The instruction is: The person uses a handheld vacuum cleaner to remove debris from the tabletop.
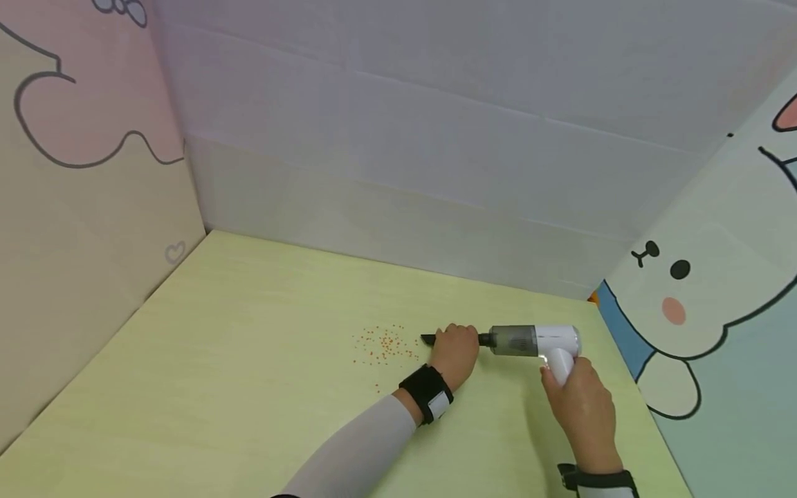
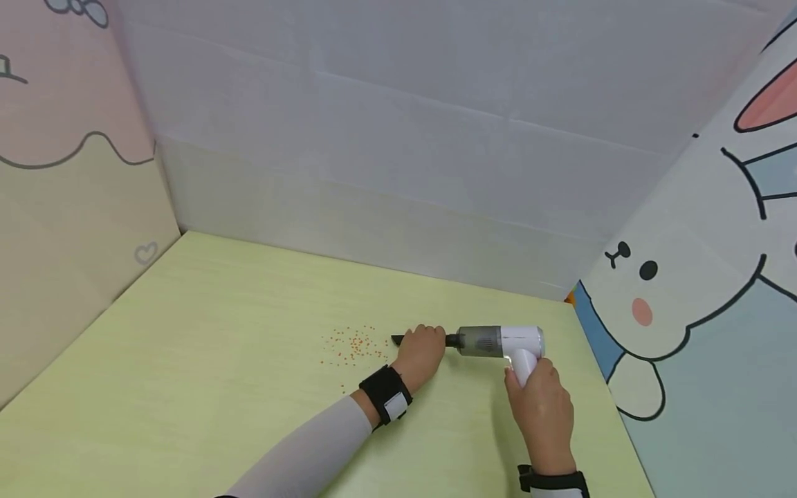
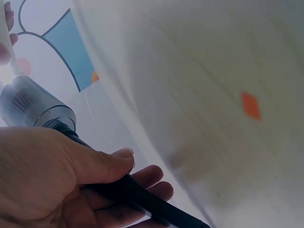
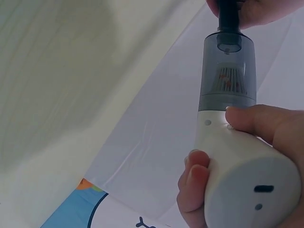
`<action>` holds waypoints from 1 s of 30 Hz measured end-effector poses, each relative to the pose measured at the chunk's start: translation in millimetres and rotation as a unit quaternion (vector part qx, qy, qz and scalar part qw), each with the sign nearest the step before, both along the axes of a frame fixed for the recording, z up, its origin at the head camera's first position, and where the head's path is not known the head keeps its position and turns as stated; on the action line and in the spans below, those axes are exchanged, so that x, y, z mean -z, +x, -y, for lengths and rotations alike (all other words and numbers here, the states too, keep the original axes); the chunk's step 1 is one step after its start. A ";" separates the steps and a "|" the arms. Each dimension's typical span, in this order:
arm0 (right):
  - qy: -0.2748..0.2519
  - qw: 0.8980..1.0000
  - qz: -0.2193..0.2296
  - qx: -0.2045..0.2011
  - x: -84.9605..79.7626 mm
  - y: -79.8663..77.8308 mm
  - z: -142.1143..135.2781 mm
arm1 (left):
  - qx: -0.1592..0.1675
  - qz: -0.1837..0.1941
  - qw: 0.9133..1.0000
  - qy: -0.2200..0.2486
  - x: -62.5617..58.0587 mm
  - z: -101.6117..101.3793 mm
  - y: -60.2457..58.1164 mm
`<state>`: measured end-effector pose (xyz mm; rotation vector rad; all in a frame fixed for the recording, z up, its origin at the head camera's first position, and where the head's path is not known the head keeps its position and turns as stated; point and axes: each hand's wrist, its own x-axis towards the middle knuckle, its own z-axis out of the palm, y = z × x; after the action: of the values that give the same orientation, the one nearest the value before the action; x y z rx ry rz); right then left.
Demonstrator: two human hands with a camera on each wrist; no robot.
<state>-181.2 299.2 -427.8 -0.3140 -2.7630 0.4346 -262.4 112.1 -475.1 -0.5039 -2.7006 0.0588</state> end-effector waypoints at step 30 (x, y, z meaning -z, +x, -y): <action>-0.004 1.000 0.023 -0.009 -1.6 11.2 3.3 | -0.010 -0.120 0.992 -0.032 -8.3 17.3 29.9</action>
<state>-169.9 295.9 -426.1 -0.3058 -2.8109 0.4469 -232.5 94.8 -466.8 -0.4570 -2.4736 0.1996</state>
